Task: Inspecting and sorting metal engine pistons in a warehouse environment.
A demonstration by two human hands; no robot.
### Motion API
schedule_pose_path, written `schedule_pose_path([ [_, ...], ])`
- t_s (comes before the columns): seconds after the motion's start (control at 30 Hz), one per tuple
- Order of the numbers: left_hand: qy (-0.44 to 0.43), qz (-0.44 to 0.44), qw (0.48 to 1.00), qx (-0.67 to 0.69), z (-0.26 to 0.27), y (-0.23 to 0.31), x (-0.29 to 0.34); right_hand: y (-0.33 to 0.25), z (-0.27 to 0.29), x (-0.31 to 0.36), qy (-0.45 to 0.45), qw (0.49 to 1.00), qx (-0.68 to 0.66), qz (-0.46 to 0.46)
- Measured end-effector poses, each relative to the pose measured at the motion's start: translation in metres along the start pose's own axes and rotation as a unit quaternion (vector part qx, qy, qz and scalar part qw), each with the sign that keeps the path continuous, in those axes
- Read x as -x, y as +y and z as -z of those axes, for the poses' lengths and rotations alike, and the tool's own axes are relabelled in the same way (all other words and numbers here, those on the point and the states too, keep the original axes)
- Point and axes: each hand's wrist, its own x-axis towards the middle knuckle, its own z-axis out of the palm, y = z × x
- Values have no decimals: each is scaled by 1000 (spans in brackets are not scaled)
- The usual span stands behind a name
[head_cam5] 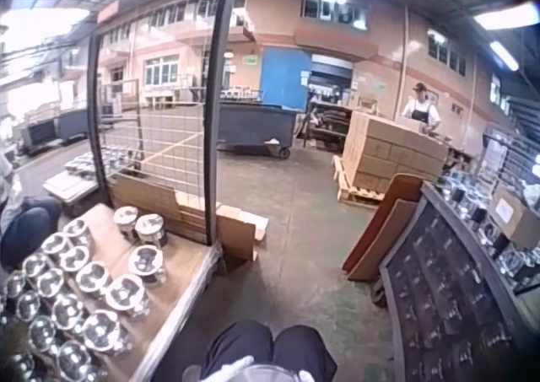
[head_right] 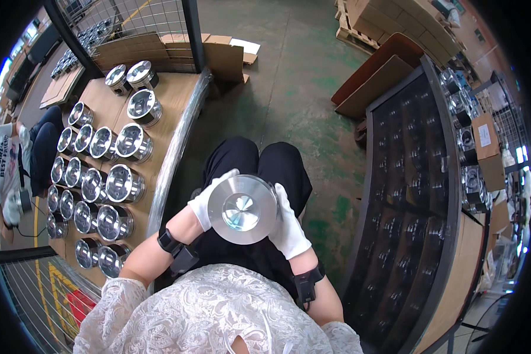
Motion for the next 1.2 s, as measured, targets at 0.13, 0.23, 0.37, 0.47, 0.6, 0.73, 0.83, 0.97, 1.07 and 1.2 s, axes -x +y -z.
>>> schedule_pose_path([
  [0.13, 135, -168, 967, -137, -73, 15, 17, 8, 6, 17, -123, 989, -75, 22],
  [0.23, 194, -293, 900, -257, -108, 15, 24, 21, -5, 15, -215, 956, -193, -51],
  [0.37, 172, -386, 805, -416, -101, 3, 32, 28, -4, -5, -238, 924, -299, -31],
  [0.47, 139, -364, 794, -467, -100, 1, 36, 24, 6, -12, -225, 941, -252, -6],
  [0.6, 64, -444, 786, -424, -85, -3, 33, 9, 20, -17, -182, 968, -159, 70],
  [0.73, -44, -236, 952, -192, -73, -6, 54, -21, 12, -12, -50, 960, 52, 269],
  [0.83, -90, -211, 961, -152, -94, -8, 71, -35, -8, -4, 9, 890, 275, 362],
  [0.97, -24, -267, 952, -149, -67, -20, 49, -31, -30, 7, 34, 786, 465, 405],
  [1.07, -44, -293, 951, -90, -58, -25, 40, -29, -44, 18, 41, 634, 604, 482],
  [1.2, -50, -199, 979, 6, -32, -20, 27, -29, -46, 24, -39, 646, 602, 468],
])
